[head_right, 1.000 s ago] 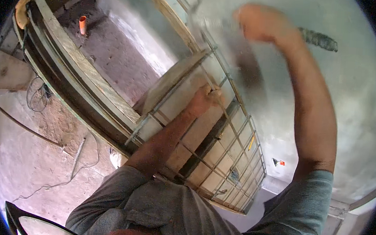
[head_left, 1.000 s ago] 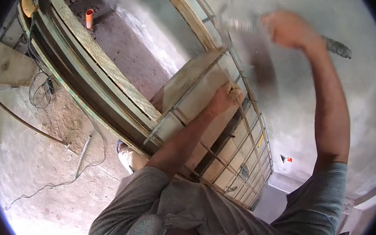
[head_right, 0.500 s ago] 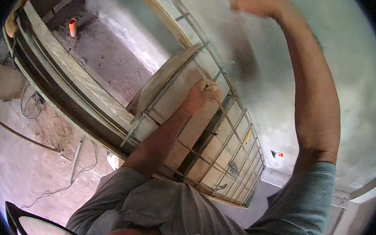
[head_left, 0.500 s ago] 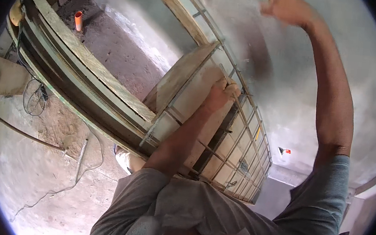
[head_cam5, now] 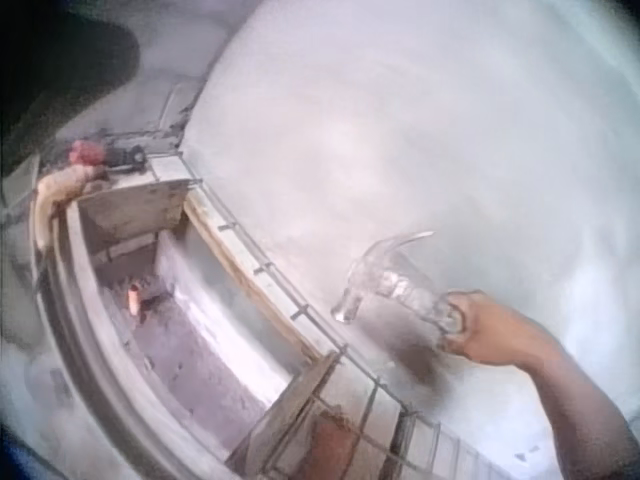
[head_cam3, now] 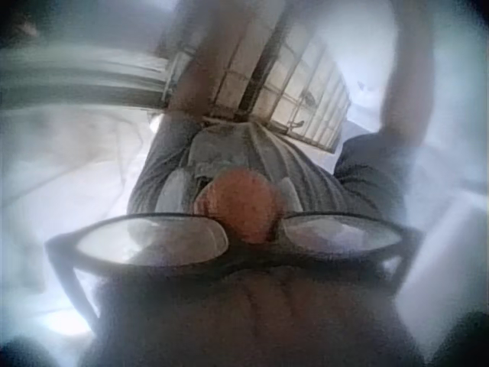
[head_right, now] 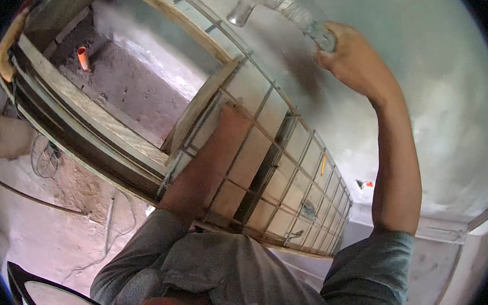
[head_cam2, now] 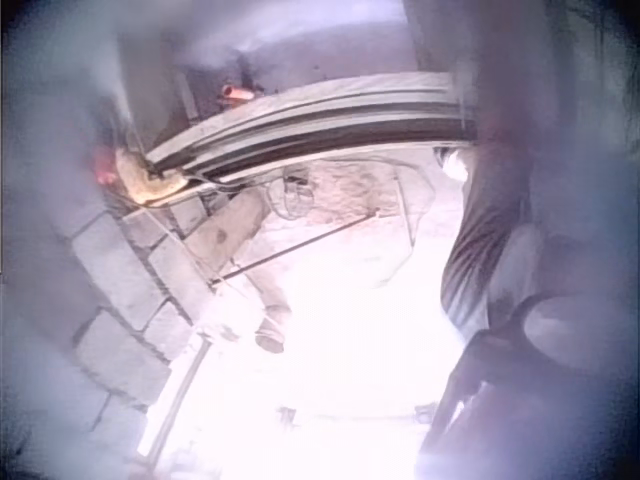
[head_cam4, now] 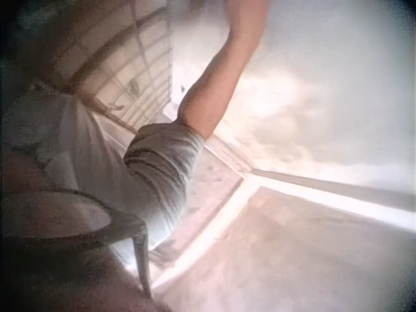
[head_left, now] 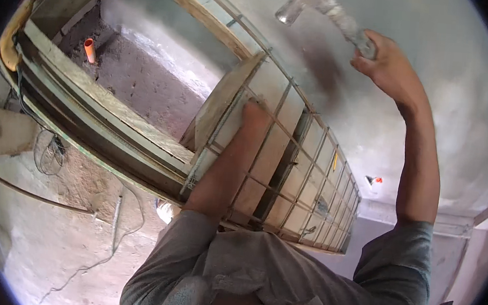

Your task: The person secures a metal rebar grid onto a wooden countertop frame using a hammer, drills holes into the adjacent concrete wall with a power drill, and hammers metal supports into place.

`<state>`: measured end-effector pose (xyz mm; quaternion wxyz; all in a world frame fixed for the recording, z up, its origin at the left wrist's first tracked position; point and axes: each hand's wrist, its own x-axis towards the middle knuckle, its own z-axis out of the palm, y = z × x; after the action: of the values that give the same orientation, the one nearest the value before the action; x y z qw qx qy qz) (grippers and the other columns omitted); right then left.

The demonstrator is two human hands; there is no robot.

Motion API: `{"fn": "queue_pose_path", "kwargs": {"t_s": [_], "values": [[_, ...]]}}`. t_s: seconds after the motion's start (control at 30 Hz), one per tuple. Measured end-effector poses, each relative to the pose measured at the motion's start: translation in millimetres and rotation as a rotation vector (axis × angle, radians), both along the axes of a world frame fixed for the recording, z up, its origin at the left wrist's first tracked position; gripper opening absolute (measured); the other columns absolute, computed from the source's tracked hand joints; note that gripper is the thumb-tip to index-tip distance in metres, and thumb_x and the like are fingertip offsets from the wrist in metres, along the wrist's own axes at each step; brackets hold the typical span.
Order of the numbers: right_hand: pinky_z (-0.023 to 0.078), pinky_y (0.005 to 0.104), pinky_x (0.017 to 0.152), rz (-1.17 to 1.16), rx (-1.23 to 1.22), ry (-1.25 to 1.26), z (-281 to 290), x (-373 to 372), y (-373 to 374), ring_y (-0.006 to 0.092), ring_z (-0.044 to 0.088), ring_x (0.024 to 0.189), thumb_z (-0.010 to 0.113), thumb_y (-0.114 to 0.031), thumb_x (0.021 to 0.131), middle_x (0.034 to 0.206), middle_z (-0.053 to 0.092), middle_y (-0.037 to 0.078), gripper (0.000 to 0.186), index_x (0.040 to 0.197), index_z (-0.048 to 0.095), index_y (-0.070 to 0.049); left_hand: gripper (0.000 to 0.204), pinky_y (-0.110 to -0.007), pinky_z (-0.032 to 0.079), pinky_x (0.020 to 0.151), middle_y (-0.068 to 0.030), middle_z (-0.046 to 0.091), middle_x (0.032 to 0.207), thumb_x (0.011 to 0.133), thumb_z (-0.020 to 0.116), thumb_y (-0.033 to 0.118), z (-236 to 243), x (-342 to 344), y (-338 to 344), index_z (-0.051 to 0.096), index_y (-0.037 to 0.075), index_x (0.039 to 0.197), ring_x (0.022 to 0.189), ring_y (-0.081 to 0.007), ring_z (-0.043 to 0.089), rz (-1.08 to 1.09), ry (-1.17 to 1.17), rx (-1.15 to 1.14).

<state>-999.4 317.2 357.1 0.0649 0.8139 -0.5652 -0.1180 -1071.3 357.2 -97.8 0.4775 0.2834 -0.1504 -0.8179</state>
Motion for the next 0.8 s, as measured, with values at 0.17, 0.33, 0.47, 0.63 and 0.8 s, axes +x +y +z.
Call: {"fn": "queue_pose_path", "kwargs": {"t_s": [0.17,0.33,0.47,0.63,0.8], "values": [[0.047,0.0411,0.073,-0.248,-0.102,-0.045,36,-42,91,0.0371,0.057,0.076,0.069,-0.016,0.080,0.086,0.062,0.022,0.027,0.099,0.060,0.000,0.027,-0.033,0.049,0.048,-0.0160,0.065,0.081,0.096,0.052,0.009,32,9,-2,0.056,-0.010,0.114,0.059,-0.0217,0.061,-0.142,-0.500,0.025],[0.046,0.0368,0.063,-0.592,-0.188,-0.225,29,-130,170,0.0307,0.051,0.061,0.071,-0.013,0.080,0.068,0.057,0.015,0.023,0.093,0.057,0.001,0.023,-0.027,0.050,0.044,-0.0167,0.068,0.089,0.099,0.051,0.014,58,39,-1,0.058,-0.007,0.107,0.062,-0.0199,0.066,-0.220,-0.222,0.080],[0.045,0.0355,0.063,-0.839,-0.306,-0.372,1,-199,252,0.0234,0.051,0.062,0.071,-0.012,0.081,0.069,0.056,0.013,0.022,0.088,0.055,0.001,0.023,-0.026,0.055,0.049,-0.0145,0.069,0.094,0.100,0.051,0.017,53,34,-6,0.058,-0.003,0.109,0.072,-0.0209,0.070,-0.218,-0.197,0.025],[0.046,0.0329,0.062,-1.142,-0.338,-0.547,-75,-274,363,0.0196,0.054,0.063,0.071,-0.012,0.081,0.072,0.058,0.010,0.022,0.090,0.055,0.000,0.023,-0.027,0.059,0.056,-0.0131,0.069,0.095,0.100,0.052,0.019,63,36,0,0.059,0.000,0.109,0.078,-0.0203,0.070,-0.207,-0.345,0.019],[0.046,0.0317,0.057,-1.350,-0.189,-0.923,-182,-346,484,0.0170,0.055,0.059,0.073,-0.020,0.082,0.076,0.060,0.006,0.024,0.089,0.057,-0.004,0.023,-0.028,0.060,0.056,-0.0149,0.069,0.092,0.100,0.050,0.017,65,29,8,0.060,-0.002,0.105,0.072,-0.0211,0.070,-0.143,-0.323,-0.057]]}}
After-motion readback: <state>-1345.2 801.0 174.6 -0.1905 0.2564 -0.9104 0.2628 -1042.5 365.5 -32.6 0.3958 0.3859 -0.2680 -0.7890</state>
